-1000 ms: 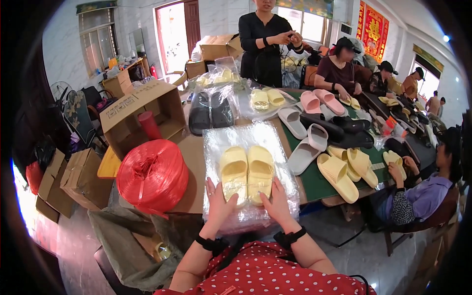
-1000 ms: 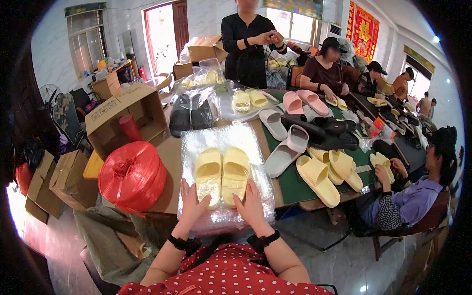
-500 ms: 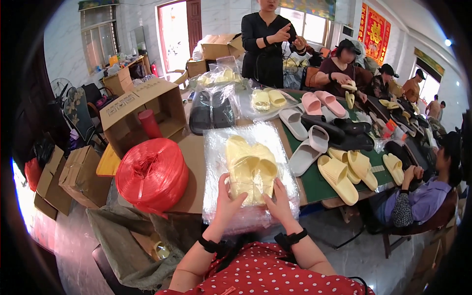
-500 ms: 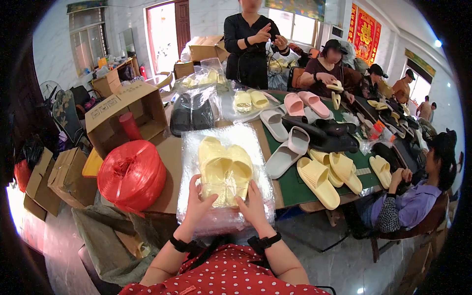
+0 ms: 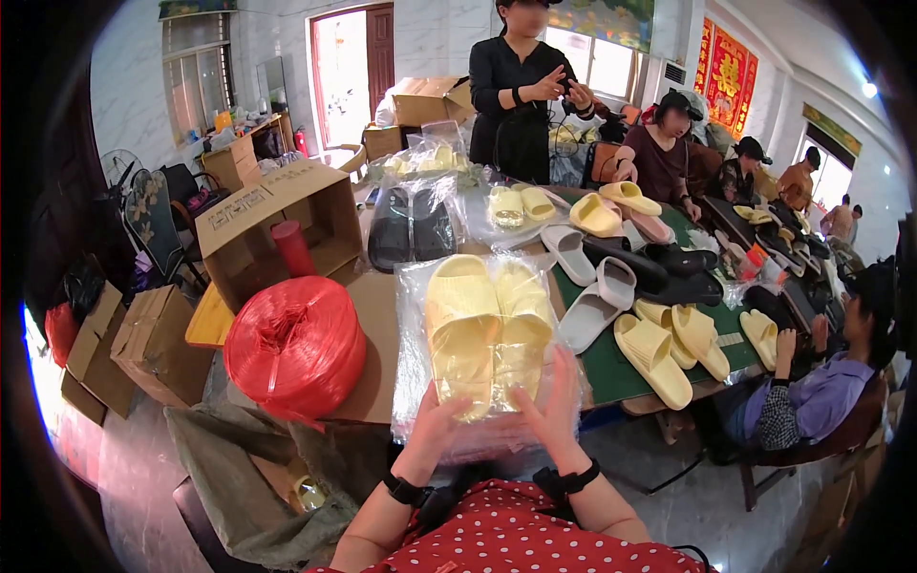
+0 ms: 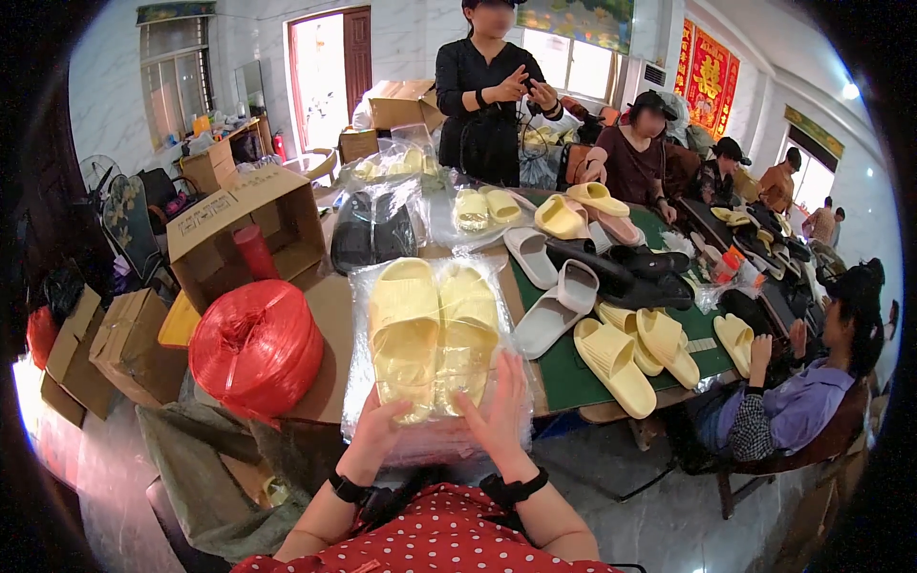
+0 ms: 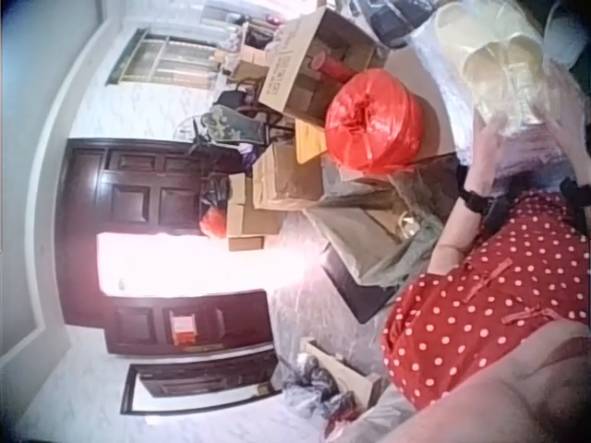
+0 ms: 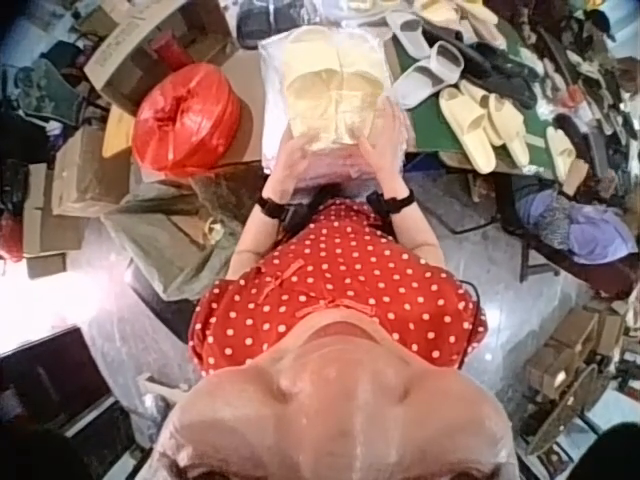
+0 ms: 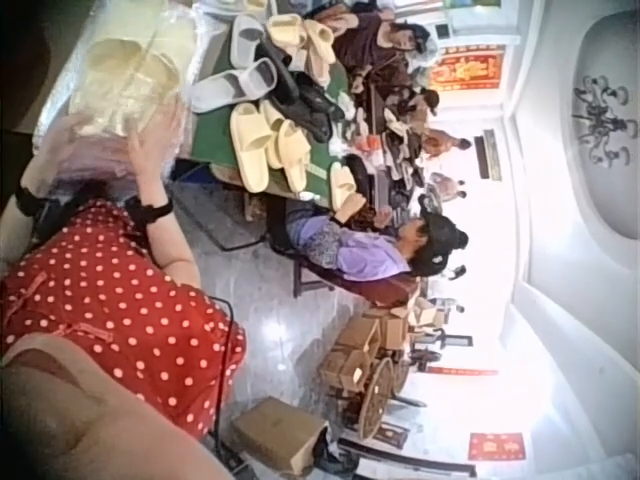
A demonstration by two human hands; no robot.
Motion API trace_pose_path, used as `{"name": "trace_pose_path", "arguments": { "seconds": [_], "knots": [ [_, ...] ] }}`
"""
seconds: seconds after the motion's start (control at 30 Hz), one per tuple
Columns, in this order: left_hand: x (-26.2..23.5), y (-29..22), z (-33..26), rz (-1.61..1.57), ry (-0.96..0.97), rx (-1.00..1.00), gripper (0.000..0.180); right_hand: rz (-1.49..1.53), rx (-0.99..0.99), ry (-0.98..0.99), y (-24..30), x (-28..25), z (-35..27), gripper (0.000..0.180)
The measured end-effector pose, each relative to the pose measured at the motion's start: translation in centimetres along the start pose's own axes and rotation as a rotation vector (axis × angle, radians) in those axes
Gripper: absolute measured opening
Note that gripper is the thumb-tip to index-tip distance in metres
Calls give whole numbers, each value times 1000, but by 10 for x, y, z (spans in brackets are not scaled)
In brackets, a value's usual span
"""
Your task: The recorder is packaging pairs of yellow slippers into plastic bags.
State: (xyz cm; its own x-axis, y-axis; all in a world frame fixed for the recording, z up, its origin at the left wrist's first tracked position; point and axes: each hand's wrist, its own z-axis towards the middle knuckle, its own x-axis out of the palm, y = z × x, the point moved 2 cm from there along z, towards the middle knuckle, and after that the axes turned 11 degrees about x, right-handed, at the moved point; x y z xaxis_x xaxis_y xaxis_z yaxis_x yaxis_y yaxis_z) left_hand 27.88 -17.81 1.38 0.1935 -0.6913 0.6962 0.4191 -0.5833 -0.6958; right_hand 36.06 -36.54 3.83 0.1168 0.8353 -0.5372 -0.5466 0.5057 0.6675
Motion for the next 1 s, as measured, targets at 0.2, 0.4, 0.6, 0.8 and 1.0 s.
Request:
{"name": "trace_pose_path", "arguments": {
  "seconds": [0.2, 0.4, 0.6, 0.8, 1.0],
  "knots": [
    [-2, -15, -11, -57, 139, -3, 62, 692, 371, 181, -13, 0, 6, 69],
    [-4, 2, -30, 17, 93, -21, 60, 618, 345, 145, 20, -11, -8, 44],
    [1, 2, -40, -137, 107, -95, 59, 665, 204, 109, 20, 18, -29, 42],
    [-13, -39, -61, 61, -44, 128, 49, 585, 140, 392, 31, 23, -31, 56],
    [-110, -148, -86, 663, -617, 948, 42, 149, 95, 237, -13, 5, 0, 60]
  ]
}}
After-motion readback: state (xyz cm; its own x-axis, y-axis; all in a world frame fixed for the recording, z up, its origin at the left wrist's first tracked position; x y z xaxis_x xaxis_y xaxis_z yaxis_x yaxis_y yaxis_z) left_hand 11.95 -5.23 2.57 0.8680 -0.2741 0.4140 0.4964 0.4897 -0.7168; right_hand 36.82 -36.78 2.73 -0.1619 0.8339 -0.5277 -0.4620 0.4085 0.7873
